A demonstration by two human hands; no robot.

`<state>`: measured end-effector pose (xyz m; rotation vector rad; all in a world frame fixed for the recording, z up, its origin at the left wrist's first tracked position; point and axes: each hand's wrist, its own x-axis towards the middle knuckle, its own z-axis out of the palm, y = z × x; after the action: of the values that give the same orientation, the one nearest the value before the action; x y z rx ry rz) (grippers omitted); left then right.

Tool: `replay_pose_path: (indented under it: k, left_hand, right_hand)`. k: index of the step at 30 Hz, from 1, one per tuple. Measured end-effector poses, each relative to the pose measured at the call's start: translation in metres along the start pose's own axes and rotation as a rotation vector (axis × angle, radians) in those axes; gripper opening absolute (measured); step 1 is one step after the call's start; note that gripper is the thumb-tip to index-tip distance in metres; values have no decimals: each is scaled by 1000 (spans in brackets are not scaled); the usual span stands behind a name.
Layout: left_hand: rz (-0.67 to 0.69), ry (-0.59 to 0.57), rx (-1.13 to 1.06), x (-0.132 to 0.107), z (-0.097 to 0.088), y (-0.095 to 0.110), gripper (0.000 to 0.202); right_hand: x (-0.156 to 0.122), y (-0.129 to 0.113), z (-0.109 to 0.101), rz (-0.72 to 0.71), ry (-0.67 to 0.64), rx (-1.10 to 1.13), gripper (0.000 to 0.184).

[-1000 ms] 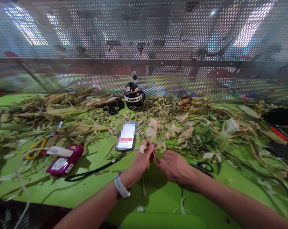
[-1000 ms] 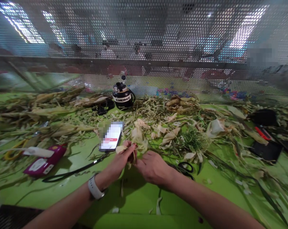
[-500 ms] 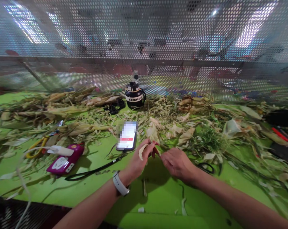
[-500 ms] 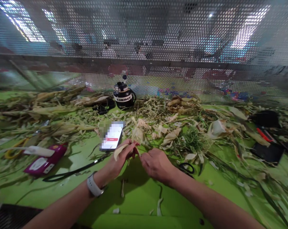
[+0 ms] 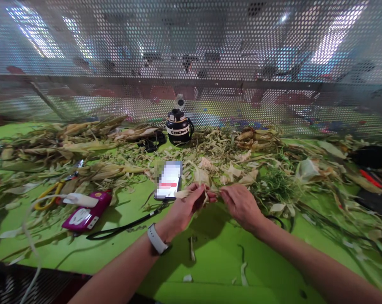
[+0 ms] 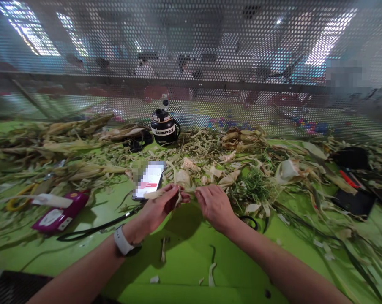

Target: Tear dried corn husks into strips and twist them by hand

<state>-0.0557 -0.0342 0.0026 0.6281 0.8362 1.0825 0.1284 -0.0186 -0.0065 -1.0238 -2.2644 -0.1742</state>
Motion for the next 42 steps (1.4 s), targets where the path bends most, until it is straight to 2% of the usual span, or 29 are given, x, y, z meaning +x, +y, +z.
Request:
replay_pose_path:
  k: [3, 5, 8, 12, 16, 22, 25, 29, 32, 33, 35, 38, 40, 42]
  left_hand:
    - [57, -3, 65, -4, 4, -1, 19]
    - [102, 20, 96, -7, 8, 0, 19]
    - [126, 73, 166, -12, 15, 3, 19]
    - [158, 97, 295, -12, 17, 1, 15]
    - [116, 108, 166, -8, 13, -9, 17]
    - [-56, 228, -103, -7, 17, -15, 10]
    - [-92, 232, -136, -7, 17, -14, 12]
    - [-59, 112, -83, -7, 13, -9, 15]
    - [3, 9, 48, -8, 9, -7, 17]
    - [11, -15, 92, -9, 8, -7, 18]
    - [8, -59, 182, -11, 8, -8, 19]
    - [18, -124, 344, -14, 9, -11, 18]
    - [53, -166, 432, -15, 10, -12, 19]
    - [110, -194, 483, -15, 10, -12, 20]
  right_hand:
    - [0, -9, -5, -20, 168, -20, 20]
    - [0, -17, -6, -58, 106, 10, 21]
    - [-1, -26, -2, -28, -101, 67, 30]
    - [1, -28, 8, -28, -114, 170, 32]
    - [0, -25, 13, -135, -101, 219, 33]
    - [1, -26, 11, -317, -90, 150, 28]
    - [-1, -28, 12, -326, -94, 123, 26]
    - [-4, -26, 9, -191, -81, 130, 29]
    - [-2, -19, -1, -128, -56, 183, 29]
    - [1, -17, -6, -78, -30, 213, 29]
    - [7, -12, -13, 112, 0, 292, 29]
    - [15, -8, -15, 425, -118, 538, 33]
    - [18, -8, -11, 544, -173, 776, 38]
    - [18, -10, -6, 617, -165, 980, 42]
